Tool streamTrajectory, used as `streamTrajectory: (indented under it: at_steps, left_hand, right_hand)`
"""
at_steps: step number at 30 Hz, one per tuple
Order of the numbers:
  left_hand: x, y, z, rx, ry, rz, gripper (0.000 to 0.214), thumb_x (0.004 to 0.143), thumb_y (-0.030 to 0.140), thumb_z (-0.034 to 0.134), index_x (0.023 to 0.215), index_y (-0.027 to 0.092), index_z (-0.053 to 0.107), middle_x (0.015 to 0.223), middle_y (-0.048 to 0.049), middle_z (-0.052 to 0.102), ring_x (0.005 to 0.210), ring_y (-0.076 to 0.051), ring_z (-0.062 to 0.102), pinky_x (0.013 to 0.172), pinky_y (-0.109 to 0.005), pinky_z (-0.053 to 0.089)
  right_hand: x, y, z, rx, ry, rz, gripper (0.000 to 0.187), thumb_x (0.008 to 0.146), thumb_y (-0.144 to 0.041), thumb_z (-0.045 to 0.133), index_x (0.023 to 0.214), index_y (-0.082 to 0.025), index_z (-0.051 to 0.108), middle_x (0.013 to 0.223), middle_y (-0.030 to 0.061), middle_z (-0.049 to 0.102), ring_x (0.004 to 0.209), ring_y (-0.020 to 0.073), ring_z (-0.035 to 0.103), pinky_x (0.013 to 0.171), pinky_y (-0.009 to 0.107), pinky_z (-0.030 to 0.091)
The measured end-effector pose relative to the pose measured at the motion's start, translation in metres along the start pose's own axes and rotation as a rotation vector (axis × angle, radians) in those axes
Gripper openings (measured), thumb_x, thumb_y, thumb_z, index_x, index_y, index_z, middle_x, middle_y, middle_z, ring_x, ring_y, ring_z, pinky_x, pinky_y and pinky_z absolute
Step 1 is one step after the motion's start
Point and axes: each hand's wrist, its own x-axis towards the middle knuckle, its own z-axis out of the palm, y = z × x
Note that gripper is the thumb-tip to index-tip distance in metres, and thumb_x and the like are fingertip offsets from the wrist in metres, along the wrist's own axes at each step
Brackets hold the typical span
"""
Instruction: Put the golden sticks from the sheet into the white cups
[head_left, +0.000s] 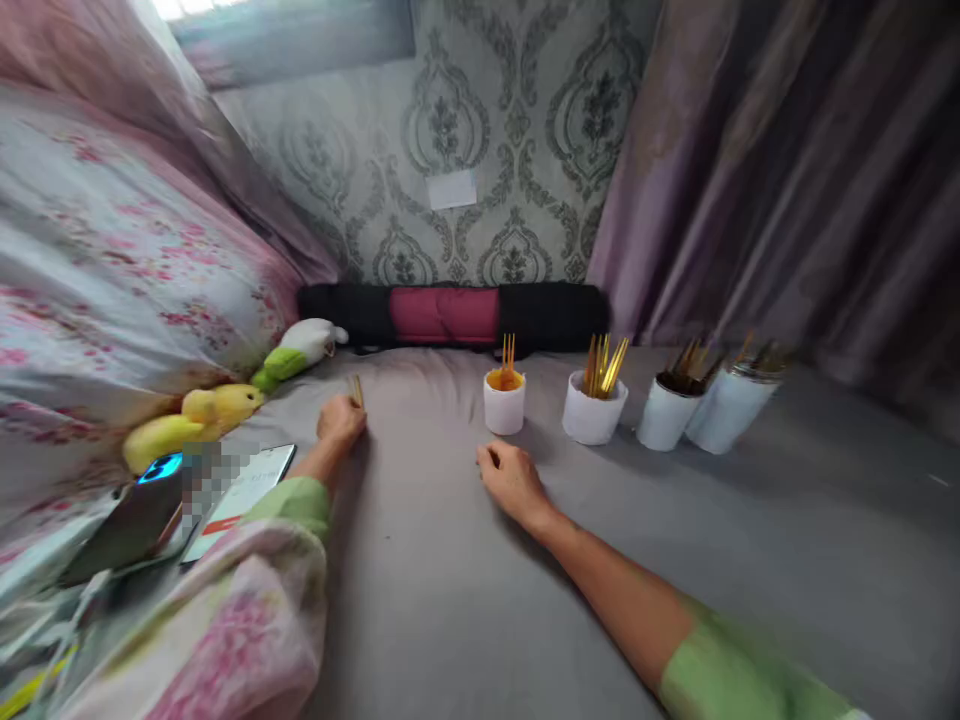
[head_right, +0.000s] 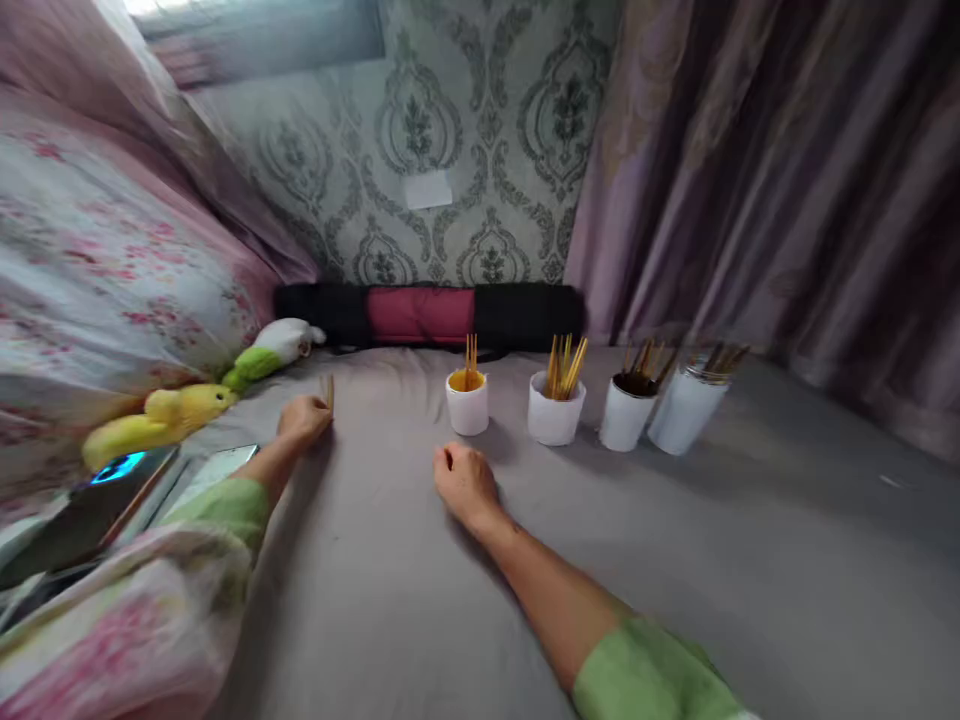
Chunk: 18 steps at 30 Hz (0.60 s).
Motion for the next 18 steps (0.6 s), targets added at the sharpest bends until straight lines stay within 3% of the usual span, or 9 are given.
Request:
streamTrajectory:
  at_steps: [18]
  left_hand:
    - [0.0018, 0.0003, -0.0012, -0.085, 0.016, -0.078, 0.020, 0.064, 0.020, 0.054, 0.081, 0.016, 0.063, 0.089, -0.0152, 0.063, 0.086, -0.029, 0.057, 0.067, -0.034, 0.043]
  right_hand:
    - [0.0010, -0.0017, -0.0025, 0.051, -0.024, 0.046, 0.031, 0.081, -0.031, 0.040, 0.071, -0.016, 0.064, 0.065, 0.0055, 0.063, 0.058, 0.0113, 0.053, 0.053, 0.019, 0.031]
